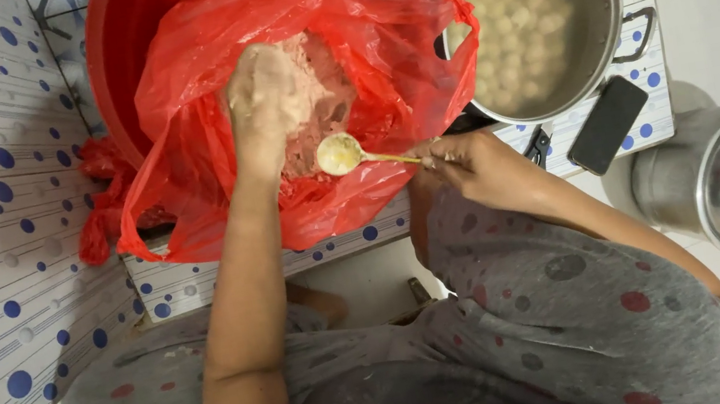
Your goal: The person is forming meatballs from a large mass of meat dough in a plastic bag and dropping them into a pot of water.
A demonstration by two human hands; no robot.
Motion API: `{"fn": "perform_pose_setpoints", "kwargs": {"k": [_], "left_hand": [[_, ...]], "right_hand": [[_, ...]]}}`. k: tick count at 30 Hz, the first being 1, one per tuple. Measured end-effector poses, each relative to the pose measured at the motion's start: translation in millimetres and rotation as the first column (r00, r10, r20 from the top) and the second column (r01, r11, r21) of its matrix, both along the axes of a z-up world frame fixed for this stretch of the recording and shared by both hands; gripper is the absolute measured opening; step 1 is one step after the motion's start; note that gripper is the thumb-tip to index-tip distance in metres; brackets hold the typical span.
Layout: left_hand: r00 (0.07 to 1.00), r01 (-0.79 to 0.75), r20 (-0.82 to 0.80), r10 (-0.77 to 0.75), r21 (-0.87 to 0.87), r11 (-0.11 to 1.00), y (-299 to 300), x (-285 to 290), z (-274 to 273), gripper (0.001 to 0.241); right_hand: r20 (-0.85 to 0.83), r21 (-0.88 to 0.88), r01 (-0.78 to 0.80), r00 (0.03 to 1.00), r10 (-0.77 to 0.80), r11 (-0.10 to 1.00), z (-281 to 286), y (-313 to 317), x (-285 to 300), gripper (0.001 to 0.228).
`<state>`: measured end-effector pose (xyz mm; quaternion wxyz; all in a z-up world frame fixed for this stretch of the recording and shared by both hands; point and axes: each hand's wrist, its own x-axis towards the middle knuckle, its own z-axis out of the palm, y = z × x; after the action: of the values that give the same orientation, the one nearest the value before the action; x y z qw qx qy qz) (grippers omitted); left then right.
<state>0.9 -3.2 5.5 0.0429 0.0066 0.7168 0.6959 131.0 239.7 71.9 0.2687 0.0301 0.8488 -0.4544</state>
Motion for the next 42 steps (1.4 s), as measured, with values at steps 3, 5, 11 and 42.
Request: {"fn": "perform_pose_setpoints", "kwargs": {"k": [3, 5, 11, 42], "left_hand": [[0.958, 0.003, 0.286, 0.011, -0.049, 0.999, 1, 0, 17, 0.078], [0.994, -0.019, 0.109, -0.006, 0.232, 0.973, 3, 0, -1, 0.019], [0.996, -0.033, 0.089, 0.026, 0.081, 0.996, 2, -2, -19, 0.036], [0.983, 0.161, 0.064, -0.173, 0.163, 0.973, -1, 0, 22, 0.026]], "right_hand": [[-0.023, 0.007, -0.078, 0.997, 0.078, 0.997, 5, -1, -1, 0.034], [-0.014, 0.005, -0.070, 0.997, 0.070, 0.998, 7, -2, -1, 0.034], [-0.021, -0.061, -0.045, 0.999, 0.044, 0.997, 6, 0, 3, 0.034], [0.007, -0.646, 0.506, 0.753, -0.658, 0.571, 3, 2, 2, 0.035]]}}
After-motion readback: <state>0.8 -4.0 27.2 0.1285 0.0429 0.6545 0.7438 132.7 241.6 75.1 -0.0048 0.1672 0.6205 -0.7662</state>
